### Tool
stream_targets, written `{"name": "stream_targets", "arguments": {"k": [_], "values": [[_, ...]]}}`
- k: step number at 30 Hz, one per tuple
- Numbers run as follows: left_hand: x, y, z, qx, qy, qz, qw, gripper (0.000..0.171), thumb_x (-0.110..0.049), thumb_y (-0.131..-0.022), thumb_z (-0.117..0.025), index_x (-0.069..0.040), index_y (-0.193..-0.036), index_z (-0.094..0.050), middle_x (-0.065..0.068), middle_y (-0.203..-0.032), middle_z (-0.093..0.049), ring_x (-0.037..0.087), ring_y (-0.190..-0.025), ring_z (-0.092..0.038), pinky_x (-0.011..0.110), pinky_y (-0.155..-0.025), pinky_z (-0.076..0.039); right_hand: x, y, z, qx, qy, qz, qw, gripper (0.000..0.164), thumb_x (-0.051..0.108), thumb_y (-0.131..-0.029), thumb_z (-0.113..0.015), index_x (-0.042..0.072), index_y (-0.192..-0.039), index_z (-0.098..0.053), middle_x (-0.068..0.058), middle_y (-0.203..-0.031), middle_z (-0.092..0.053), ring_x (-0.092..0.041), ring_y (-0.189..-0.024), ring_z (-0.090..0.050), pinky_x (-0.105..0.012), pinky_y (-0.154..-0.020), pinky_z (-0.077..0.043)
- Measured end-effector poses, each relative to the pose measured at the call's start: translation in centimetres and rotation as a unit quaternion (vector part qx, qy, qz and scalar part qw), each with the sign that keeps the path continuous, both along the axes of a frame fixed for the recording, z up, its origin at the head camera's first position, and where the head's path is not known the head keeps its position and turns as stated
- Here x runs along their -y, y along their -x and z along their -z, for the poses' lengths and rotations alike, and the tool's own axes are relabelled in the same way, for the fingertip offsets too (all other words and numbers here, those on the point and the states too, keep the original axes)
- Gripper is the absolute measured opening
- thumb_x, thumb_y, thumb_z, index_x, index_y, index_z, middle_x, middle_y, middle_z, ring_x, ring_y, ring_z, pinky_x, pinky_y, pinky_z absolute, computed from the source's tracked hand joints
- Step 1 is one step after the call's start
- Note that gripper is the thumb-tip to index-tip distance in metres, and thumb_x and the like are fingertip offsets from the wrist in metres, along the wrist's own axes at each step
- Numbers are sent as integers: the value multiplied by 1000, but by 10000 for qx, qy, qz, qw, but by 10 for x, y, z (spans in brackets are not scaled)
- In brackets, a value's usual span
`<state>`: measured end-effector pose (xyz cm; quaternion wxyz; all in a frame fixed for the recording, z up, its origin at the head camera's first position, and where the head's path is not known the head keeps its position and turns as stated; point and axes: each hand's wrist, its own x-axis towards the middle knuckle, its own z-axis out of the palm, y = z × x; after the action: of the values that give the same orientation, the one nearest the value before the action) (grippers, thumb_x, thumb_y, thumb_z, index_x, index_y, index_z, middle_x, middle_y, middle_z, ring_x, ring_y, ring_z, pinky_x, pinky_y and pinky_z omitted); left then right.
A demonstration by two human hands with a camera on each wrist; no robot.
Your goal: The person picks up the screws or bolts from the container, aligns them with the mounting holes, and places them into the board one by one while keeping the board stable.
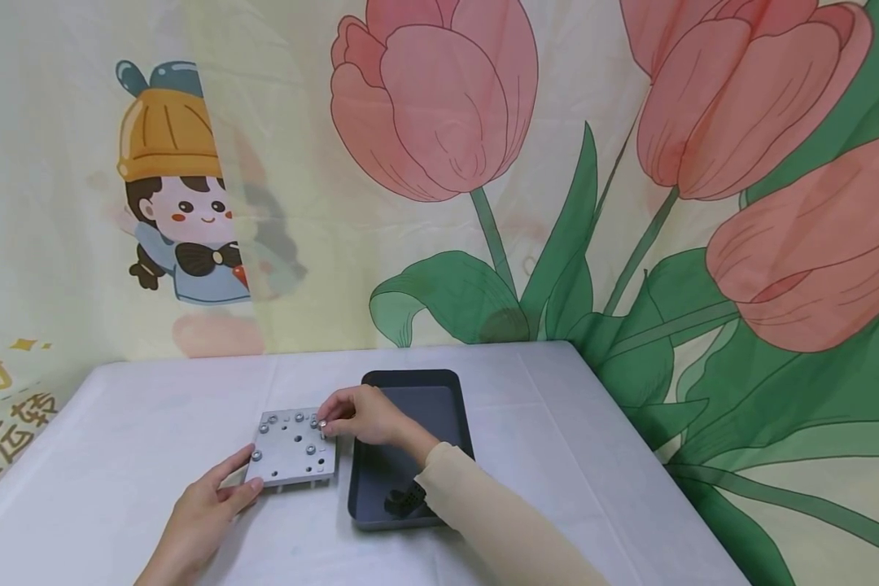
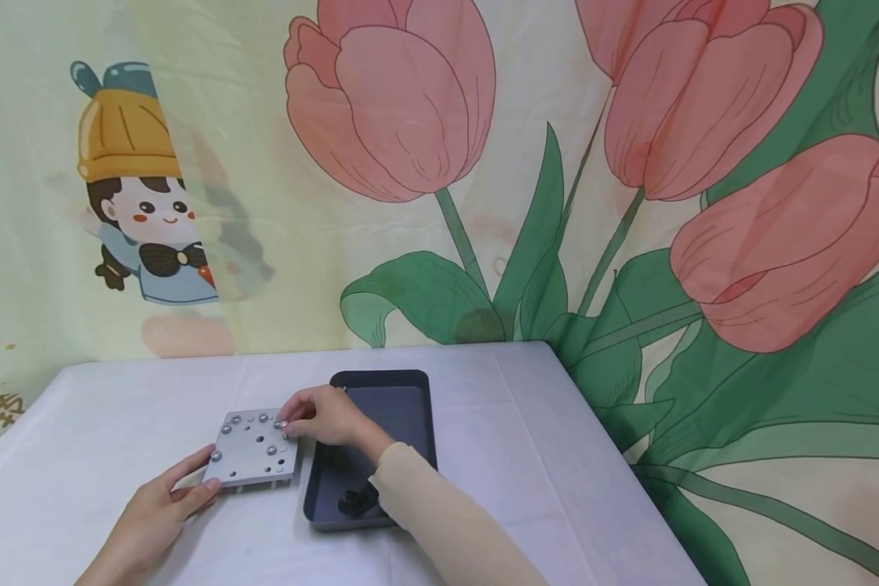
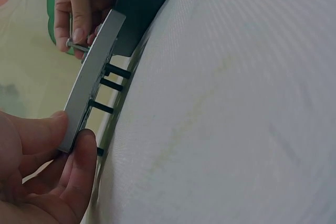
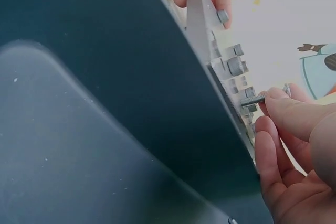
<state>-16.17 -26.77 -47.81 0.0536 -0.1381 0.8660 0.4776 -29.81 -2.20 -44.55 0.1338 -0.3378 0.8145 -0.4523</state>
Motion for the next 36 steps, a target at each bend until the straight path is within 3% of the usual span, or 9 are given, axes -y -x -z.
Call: {"name": "stream_targets", "arguments": {"k": [17, 27, 36], "values": [[2, 0, 1, -98, 22, 105, 9999, 77, -37, -103, -72, -11, -166, -36, 27, -156, -52, 20, -108, -69, 31, -77, -48, 4, -4, 1, -269, -257, -20, 9993, 10, 8, -96, -80, 11, -105, -78, 1, -97, -79, 5, -83, -65, -15, -80, -52], [2, 0, 1, -18, 57, 72, 10000, 79, -39, -103, -72, -10, -166, -35, 27, -156, -51, 19, -105, -68, 32, -77, -47, 3, -5, 2, -199, -179, -53, 9996, 13, 4, -94, -81, 9, -106, -79, 7, -94, -78, 5, -84, -67, -15, -80, -54], [1, 1, 0, 0, 76, 46, 10000, 78, -39, -104, -71, -11, -166, -35, 28, -157, -50, 21, -107, -69, 32, -77, -48, -10, 4, -8, -356, -169, -193, 9990, 21, 4, -98, -76, 9, -118, -79, 1, -109, -79, 3, -93, -67, -17, -86, -53]]}}
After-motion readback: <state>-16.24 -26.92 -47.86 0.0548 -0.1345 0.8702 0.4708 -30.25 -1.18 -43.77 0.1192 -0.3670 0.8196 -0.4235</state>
